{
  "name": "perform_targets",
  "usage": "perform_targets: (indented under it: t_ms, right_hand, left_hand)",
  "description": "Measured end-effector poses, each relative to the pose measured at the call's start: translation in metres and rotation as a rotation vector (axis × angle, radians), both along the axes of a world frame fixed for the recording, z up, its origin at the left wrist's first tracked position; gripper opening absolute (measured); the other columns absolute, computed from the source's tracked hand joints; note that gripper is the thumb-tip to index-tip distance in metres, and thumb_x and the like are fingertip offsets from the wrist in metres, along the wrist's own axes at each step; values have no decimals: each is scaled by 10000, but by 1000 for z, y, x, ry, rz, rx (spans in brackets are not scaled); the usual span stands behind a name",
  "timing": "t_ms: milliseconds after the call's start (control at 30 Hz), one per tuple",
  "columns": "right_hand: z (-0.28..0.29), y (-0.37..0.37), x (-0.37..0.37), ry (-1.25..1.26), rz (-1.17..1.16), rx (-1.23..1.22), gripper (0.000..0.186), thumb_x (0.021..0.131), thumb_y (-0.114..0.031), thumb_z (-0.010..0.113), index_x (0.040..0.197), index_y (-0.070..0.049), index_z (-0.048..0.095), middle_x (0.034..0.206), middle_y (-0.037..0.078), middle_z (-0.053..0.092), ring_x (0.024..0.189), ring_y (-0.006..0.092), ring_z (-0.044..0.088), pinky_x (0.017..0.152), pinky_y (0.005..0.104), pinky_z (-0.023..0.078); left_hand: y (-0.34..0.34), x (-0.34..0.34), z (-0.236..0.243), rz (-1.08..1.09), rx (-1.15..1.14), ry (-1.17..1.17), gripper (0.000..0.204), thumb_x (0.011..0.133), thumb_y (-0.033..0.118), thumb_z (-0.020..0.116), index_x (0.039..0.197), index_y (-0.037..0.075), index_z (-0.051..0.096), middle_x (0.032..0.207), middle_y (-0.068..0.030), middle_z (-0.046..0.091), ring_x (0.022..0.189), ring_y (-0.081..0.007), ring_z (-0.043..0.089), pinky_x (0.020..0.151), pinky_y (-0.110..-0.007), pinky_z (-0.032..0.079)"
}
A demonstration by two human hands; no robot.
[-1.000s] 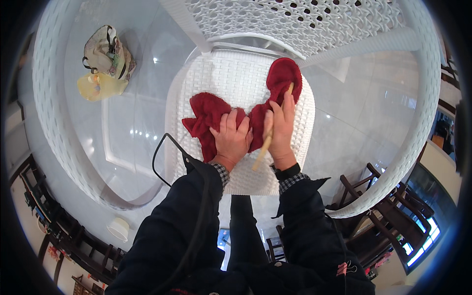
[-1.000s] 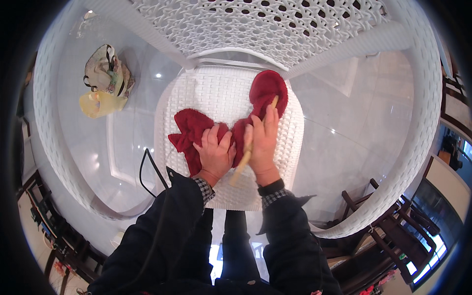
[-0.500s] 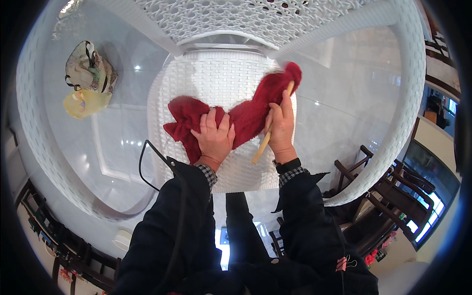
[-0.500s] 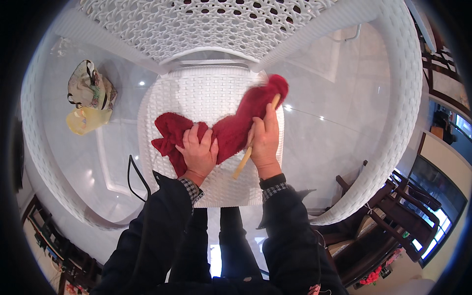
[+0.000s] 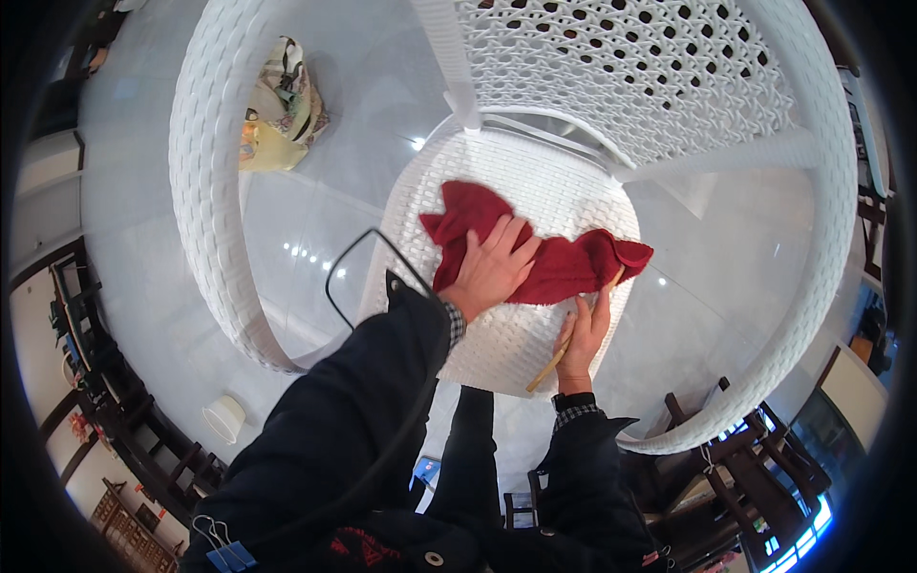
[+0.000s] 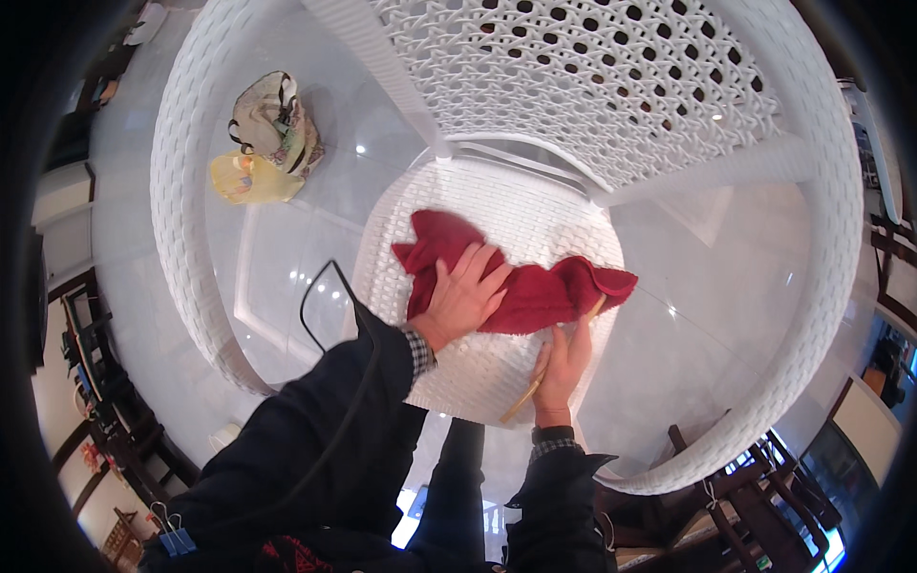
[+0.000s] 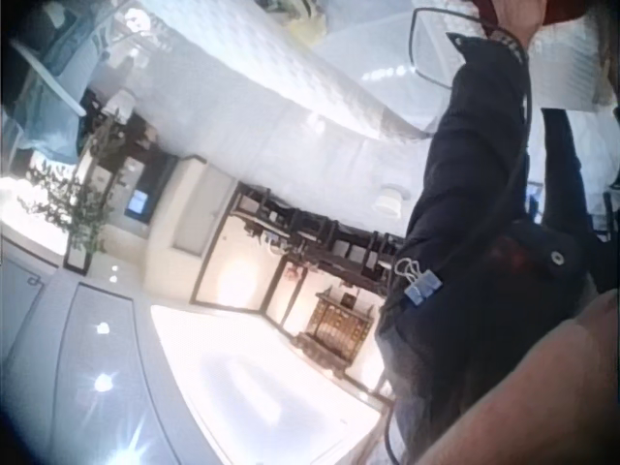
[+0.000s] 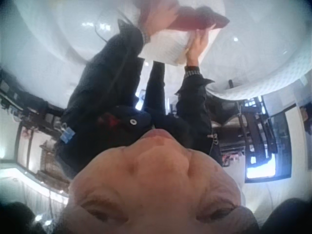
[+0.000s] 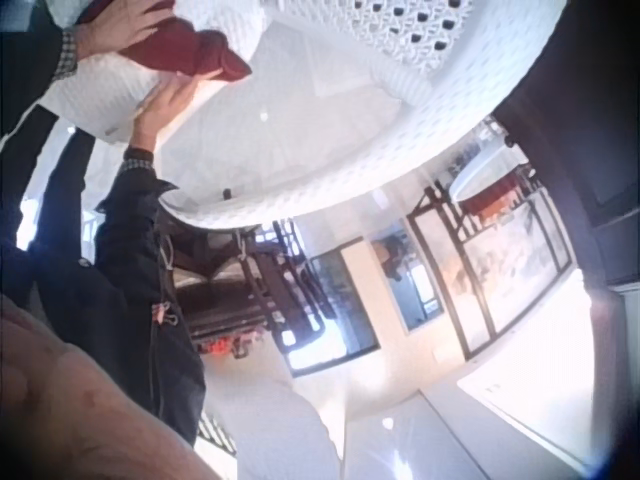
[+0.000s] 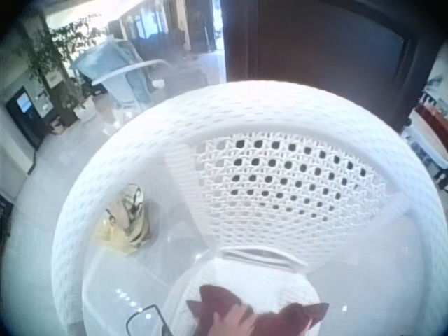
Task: The person wrings out a red cloth in a bucket of water, then wipes a white plastic chair with the cloth. They use a wooden stick to scrape the chair's surface while continuing to wipe with the cloth.
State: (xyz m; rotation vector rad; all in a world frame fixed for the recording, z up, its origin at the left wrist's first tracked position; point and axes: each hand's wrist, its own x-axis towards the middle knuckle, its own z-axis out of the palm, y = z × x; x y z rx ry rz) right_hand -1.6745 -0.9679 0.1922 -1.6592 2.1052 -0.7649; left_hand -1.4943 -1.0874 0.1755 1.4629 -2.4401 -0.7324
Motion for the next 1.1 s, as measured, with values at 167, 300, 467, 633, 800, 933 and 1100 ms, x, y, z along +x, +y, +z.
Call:
perform_targets:
  t_ms: [167, 300, 467, 633, 800, 933, 1100]
  right_hand:
    - [-18, 7, 3, -626, -405, 175, 295, 916, -20, 518, 1191, 54, 592, 1495, 248, 394, 1323, 391, 443, 1107, 423, 360]
    - [-23, 12, 3, -636, -457, 164, 288, 933, -50, 517, 1186, 65, 589, 1496, 268, 387, 1347, 405, 424, 1120, 430, 349]
    - [-22, 13, -2, -241, -172, 49, 303, 965, -93, 500, 1211, 69, 572, 1495, 275, 389, 1359, 402, 414, 1127, 434, 340]
    - [16, 6, -4, -254, -74, -32, 409, 1022, -181, 389, 1330, 72, 485, 1510, 241, 393, 1374, 353, 419, 1133, 427, 340]
    - [38, -23, 18, -522, -18, -55, 420, 1028, -148, 313, 1266, 106, 546, 1445, 245, 491, 1352, 335, 472, 1134, 410, 352]
    - [16, -69, 49, -696, 131, -17, 369, 983, -68, 375, 1243, 118, 559, 1418, 261, 516, 1336, 356, 492, 1132, 404, 349]
    - [-3, -129, 75, -677, 387, -70, 377, 951, -22, 405, 1277, 99, 552, 1420, 251, 517, 1333, 337, 500, 1131, 383, 345]
  left_hand:
    - [-78, 9, -1, -198, -174, 19, 602, 812, 411, 727, 1309, 122, 551, 1501, -126, 389, 1400, -289, 372, 899, -661, 408]
    - [-88, 10, 2, -35, -68, -59, 663, 830, 462, 705, 1335, 77, 516, 1548, -128, 340, 1450, -294, 314, 979, -712, 364]
    - [-82, 24, 7, 342, -12, -212, 751, 860, 454, 661, 1423, 25, 410, 1584, -142, 282, 1476, -306, 263, 1006, -706, 336]
    - [-59, 27, 6, 535, 12, -173, 806, 850, 406, 657, 1472, 11, 331, 1594, -161, 262, 1492, -336, 222, 1030, -698, 310]
    - [-42, 26, -2, 637, -49, -2, 738, 851, 296, 662, 1453, 3, 351, 1580, -164, 291, 1479, -358, 246, 1076, -678, 272]
    - [-42, 38, -13, 609, -151, 170, 576, 857, 174, 645, 1363, -17, 449, 1529, -193, 367, 1432, -383, 322, 1132, -568, 280]
    - [-40, 50, -21, 584, -193, 357, 524, 840, 112, 620, 1320, -39, 473, 1499, -197, 395, 1399, -403, 358, 1138, -534, 285]
